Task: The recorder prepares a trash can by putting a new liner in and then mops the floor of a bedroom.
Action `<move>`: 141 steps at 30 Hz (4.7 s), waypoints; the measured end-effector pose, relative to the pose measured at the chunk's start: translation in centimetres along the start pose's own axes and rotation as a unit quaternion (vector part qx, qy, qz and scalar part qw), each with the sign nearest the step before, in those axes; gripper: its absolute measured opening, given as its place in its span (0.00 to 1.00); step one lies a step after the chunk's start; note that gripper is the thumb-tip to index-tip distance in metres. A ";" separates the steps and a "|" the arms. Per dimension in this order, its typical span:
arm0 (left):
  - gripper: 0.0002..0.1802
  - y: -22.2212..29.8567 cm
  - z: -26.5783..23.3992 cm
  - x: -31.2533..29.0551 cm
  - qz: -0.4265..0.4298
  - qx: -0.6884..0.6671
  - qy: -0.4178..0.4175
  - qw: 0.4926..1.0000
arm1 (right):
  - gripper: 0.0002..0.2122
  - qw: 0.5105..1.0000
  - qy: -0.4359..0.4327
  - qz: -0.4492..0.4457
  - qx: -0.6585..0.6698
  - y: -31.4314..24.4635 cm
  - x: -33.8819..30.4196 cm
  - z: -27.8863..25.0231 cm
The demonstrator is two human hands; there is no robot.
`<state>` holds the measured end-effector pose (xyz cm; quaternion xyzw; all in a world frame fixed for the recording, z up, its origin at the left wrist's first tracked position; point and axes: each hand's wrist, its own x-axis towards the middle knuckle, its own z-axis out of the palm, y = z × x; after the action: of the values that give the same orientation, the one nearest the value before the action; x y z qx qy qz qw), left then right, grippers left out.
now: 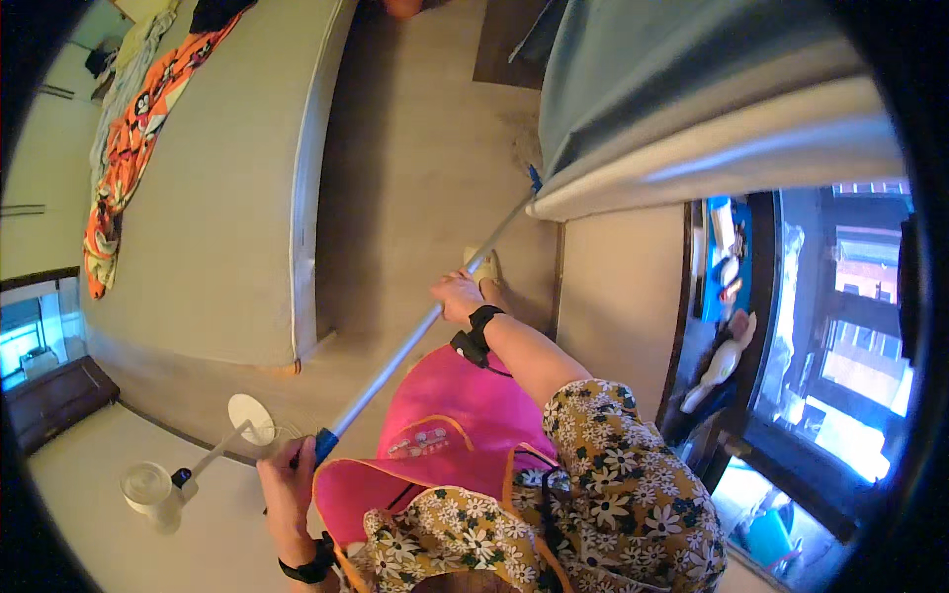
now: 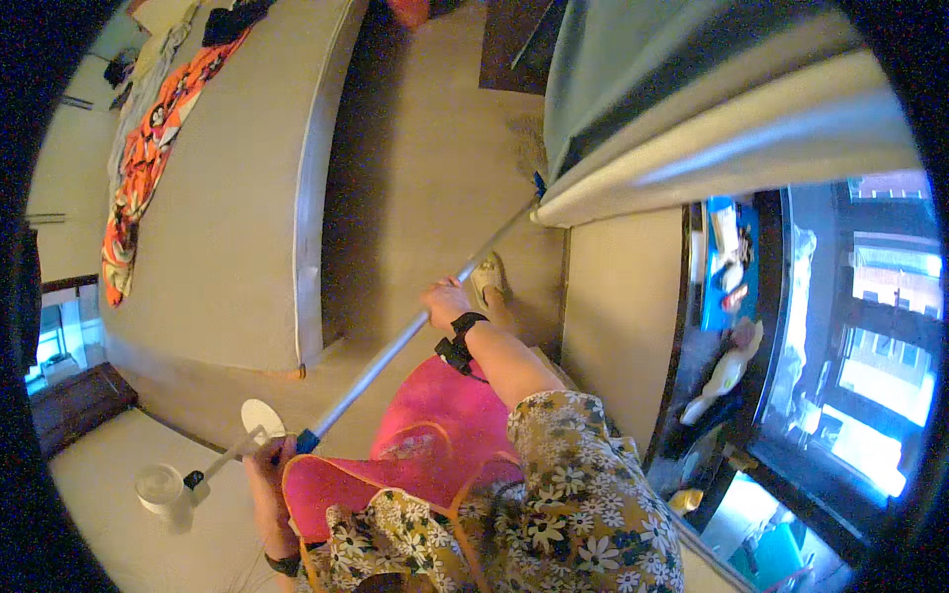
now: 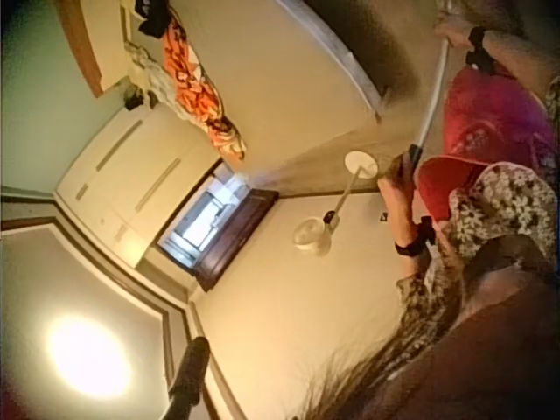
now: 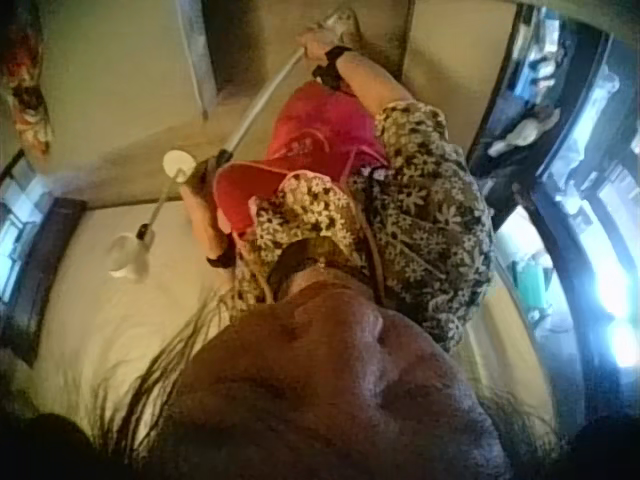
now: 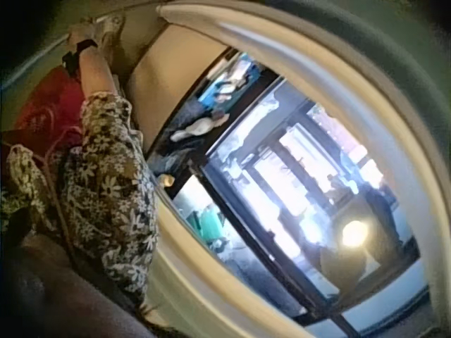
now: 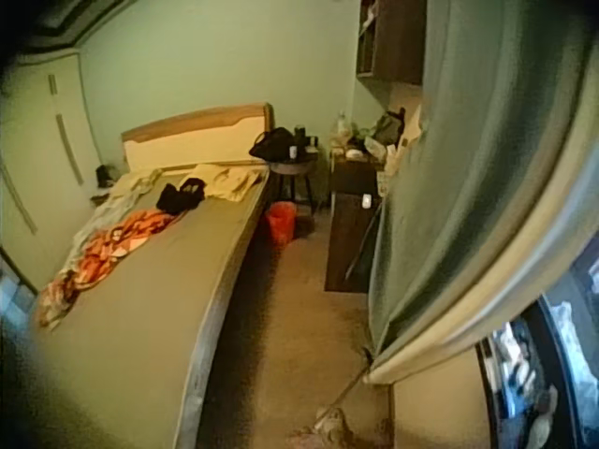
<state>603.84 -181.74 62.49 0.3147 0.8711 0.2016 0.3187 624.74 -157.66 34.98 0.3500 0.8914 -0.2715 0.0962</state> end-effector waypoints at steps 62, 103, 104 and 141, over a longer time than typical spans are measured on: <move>0.14 -11.0 -9.2 -23.4 -0.046 -0.538 0.347 0.767 | 0.29 0.963 -0.216 -0.154 0.039 -21.5 -7.6 9.6; 0.10 -18.6 -9.2 -20.8 -0.036 -0.502 0.316 0.804 | 0.13 0.973 -0.192 -0.126 -0.010 -21.5 -9.4 16.6; 0.09 -17.3 -7.9 -19.0 -0.022 -0.499 0.288 0.817 | 0.13 0.980 -0.164 -0.114 -0.008 -19.1 -8.7 14.9; 0.08 -16.9 -19.5 0.4 0.243 -0.197 -0.228 0.922 | 0.06 0.892 0.285 0.291 0.199 -32.4 -14.9 21.2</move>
<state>583.22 -196.65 66.93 0.4851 0.6142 0.3634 0.5053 613.38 -197.57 36.21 0.6677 0.6663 -0.2915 -0.1585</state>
